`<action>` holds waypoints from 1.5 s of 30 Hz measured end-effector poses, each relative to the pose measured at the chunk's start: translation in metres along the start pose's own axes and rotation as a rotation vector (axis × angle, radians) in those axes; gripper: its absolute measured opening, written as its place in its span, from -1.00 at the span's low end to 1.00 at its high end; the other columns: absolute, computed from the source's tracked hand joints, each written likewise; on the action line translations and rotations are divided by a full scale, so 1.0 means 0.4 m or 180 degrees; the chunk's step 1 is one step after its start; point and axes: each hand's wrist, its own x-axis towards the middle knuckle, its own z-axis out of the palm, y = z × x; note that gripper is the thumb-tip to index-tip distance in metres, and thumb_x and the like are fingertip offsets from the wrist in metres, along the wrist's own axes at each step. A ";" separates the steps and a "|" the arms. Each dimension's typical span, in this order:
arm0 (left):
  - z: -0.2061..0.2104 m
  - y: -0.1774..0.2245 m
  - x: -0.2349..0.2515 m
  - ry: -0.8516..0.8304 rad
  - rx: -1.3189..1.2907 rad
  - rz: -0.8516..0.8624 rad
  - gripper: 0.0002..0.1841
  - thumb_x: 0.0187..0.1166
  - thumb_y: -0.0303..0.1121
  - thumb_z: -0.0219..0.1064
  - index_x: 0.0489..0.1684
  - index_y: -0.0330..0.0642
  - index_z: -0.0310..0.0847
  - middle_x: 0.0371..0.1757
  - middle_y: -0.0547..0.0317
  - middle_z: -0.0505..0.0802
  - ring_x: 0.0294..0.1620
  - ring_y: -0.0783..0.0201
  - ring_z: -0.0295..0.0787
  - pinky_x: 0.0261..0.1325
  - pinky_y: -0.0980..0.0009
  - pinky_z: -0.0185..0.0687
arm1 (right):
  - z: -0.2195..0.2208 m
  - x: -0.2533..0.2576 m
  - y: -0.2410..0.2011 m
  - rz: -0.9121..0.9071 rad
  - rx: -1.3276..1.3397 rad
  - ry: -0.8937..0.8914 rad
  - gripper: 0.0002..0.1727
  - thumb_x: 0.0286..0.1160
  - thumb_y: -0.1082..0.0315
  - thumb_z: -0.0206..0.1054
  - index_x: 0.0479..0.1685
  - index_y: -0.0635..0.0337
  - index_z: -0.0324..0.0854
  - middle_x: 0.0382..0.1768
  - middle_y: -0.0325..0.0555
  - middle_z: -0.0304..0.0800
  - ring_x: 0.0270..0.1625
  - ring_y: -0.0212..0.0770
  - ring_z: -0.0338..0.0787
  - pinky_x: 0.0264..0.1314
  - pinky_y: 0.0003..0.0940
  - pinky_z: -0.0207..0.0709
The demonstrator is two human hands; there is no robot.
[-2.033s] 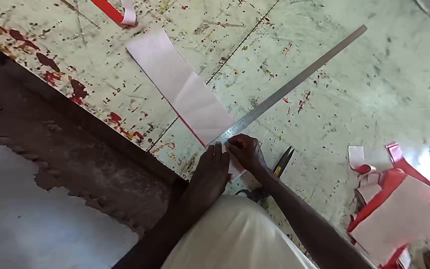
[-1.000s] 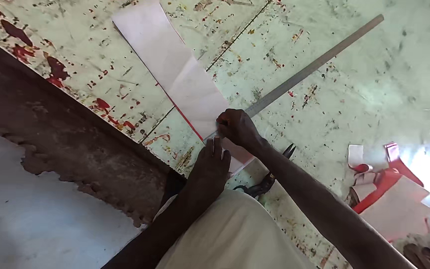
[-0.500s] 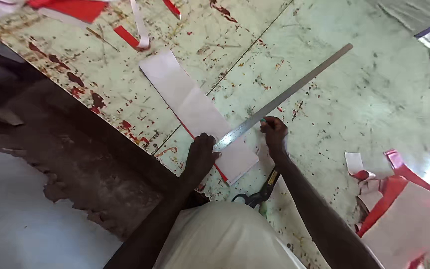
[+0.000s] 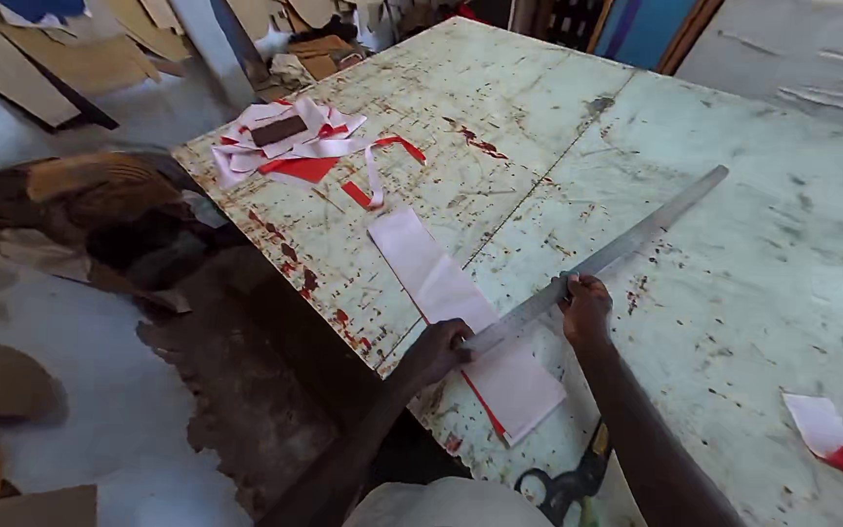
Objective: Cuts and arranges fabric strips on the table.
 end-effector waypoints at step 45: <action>-0.503 -0.463 0.298 0.0861 0.1077 0.1355 -0.81 0.62 -0.23 0.35 -0.07 0.01 0.89 -0.08 0.19 0.78 0.03 0.13 0.70 0.09 0.10 0.66 | 0.492 0.194 0.245 -0.1931 -0.3694 -0.1394 -0.56 0.71 0.37 0.19 0.54 0.14 0.55 0.43 -0.05 0.73 0.54 -0.06 0.66 0.59 0.01 0.54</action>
